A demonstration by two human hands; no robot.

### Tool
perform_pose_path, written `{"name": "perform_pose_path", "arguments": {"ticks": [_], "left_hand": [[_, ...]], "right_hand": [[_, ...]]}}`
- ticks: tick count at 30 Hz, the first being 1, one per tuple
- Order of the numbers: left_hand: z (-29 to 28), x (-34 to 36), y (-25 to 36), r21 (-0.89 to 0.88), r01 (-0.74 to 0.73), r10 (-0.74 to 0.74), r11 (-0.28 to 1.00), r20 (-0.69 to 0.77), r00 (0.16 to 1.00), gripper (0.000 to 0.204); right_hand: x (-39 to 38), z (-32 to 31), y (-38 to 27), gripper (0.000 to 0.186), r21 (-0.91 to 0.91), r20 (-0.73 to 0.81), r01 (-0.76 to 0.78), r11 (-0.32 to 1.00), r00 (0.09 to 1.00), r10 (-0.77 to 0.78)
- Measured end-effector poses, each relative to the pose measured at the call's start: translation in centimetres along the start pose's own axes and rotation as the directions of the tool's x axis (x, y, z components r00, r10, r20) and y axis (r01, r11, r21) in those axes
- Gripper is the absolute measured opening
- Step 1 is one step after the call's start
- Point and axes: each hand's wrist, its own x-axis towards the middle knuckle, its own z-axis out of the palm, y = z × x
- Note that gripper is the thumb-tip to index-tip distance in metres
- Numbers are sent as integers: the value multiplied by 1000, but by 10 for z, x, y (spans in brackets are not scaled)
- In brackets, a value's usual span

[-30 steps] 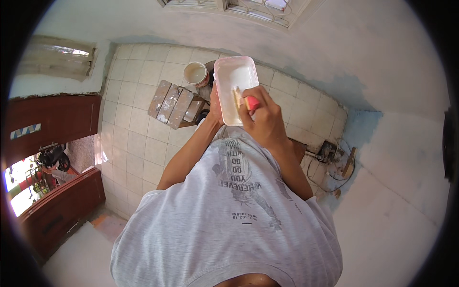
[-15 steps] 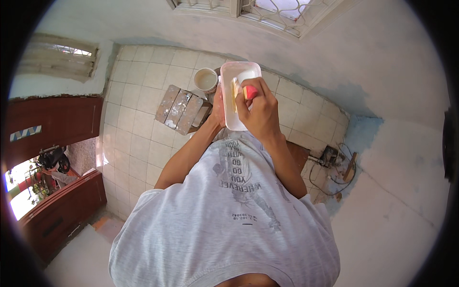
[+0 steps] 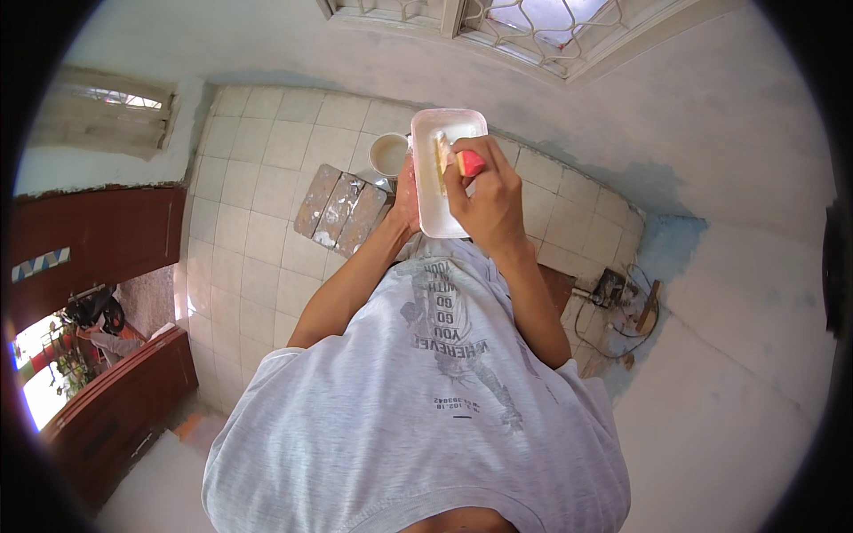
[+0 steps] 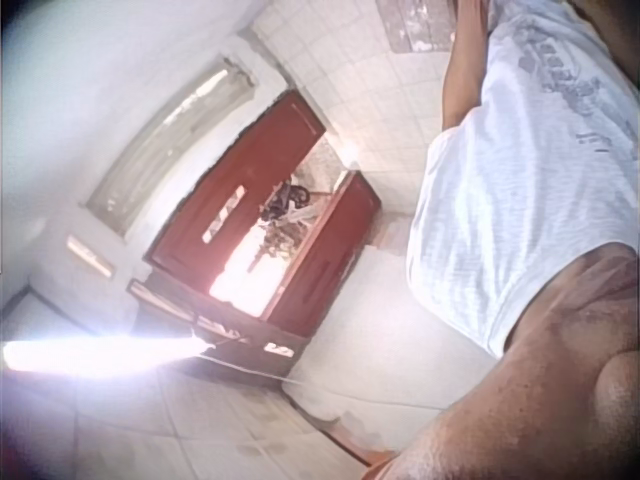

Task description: The person stirs a white liquid inside a small plastic tray with a paintbrush.

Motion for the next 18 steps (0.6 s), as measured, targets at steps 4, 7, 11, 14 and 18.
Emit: {"name": "perform_pose_path", "arguments": {"ticks": [4, 7, 11, 14, 18], "left_hand": [[8, -3, 17, -66, 85, -74, 994, 154, 985, 76], [-3, -10, 34, 34, 53, -53, 998, -9, 999, 80], [-13, -13, 54, 60, 102, -101, 993, -28, 994, 77], [5, -14, 59, 107, 90, -76, 990, -133, 988, 73], [-1, -27, 74, 112, 122, -101, 986, -174, 979, 68]], "right_hand": [[-8, 8, -11, 9, 24, 145, -89, 996, 986, 85], [-6, -2, -25, 8, 19, 108, -97, 995, 990, 94], [9, -3, -35, 9, -43, -7, -60, 997, 998, 60], [19, 11, -37, 8, -48, -85, -111, 993, 991, 106], [20, 62, -43, 9, -34, -170, -85, 996, 982, 78]]}}
